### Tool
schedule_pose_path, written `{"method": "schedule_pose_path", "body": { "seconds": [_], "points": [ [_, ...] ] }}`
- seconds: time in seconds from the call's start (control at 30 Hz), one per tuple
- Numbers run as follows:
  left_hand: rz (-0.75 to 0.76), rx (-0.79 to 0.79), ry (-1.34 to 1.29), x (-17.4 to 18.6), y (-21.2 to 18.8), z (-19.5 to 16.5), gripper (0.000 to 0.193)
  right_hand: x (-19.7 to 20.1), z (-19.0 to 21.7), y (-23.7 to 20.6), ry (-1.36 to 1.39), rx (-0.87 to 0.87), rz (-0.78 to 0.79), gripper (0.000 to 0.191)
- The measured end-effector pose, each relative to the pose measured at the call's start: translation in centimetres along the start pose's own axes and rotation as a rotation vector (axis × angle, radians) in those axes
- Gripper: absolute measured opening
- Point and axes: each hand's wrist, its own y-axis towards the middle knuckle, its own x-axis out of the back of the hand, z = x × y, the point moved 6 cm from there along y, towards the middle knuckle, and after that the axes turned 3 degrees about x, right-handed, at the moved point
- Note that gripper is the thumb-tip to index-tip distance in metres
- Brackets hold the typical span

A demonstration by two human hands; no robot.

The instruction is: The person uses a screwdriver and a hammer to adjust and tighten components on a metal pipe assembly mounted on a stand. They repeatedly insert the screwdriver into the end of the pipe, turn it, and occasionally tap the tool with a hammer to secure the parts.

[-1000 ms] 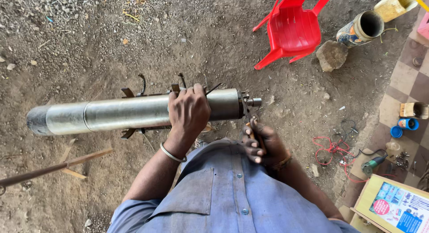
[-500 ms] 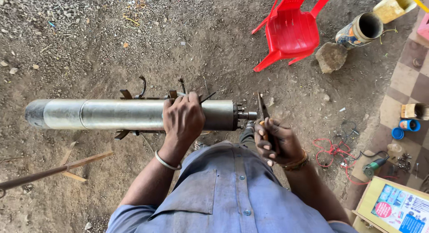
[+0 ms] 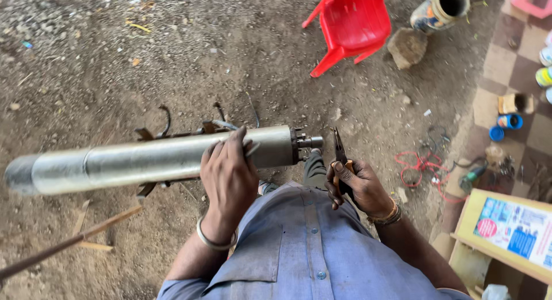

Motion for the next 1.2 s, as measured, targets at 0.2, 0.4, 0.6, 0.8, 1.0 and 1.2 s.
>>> {"method": "schedule_pose_path", "body": {
  "seconds": [0.2, 0.4, 0.6, 0.8, 1.0, 1.2],
  "points": [
    [0.489, 0.229, -0.735, -2.4, -1.6, -2.8, 0.023, 4.2, -1.1, -3.1, -0.051, 0.087, -0.215, 0.031],
    [0.912, 0.281, -0.923, -8.0, -6.6, -8.5, 0.032, 12.3, -5.7, -8.4, 0.034, 0.141, -0.432, 0.027],
    [1.121, 0.459, -0.940, -18.0, -13.3, -16.5, 0.045, 27.2, -15.0, -16.8, 0.106, 0.097, -0.766, 0.030],
    [1.252, 0.452, -0.724, -28.7, -20.3, -26.2, 0.055, 41.1, -26.0, -34.4, 0.295, 0.121, -1.286, 0.037],
    [1.353, 0.368, -0.724, -39.9, -29.6, -35.5, 0.061, 54.4, -33.7, -55.9, 0.548, -0.148, -1.755, 0.026],
    [1.493, 0.318, -0.765, -45.6, -36.2, -43.1, 0.063, 67.4, -32.8, -74.1, 0.823, 0.242, -1.938, 0.026]
  ]
}}
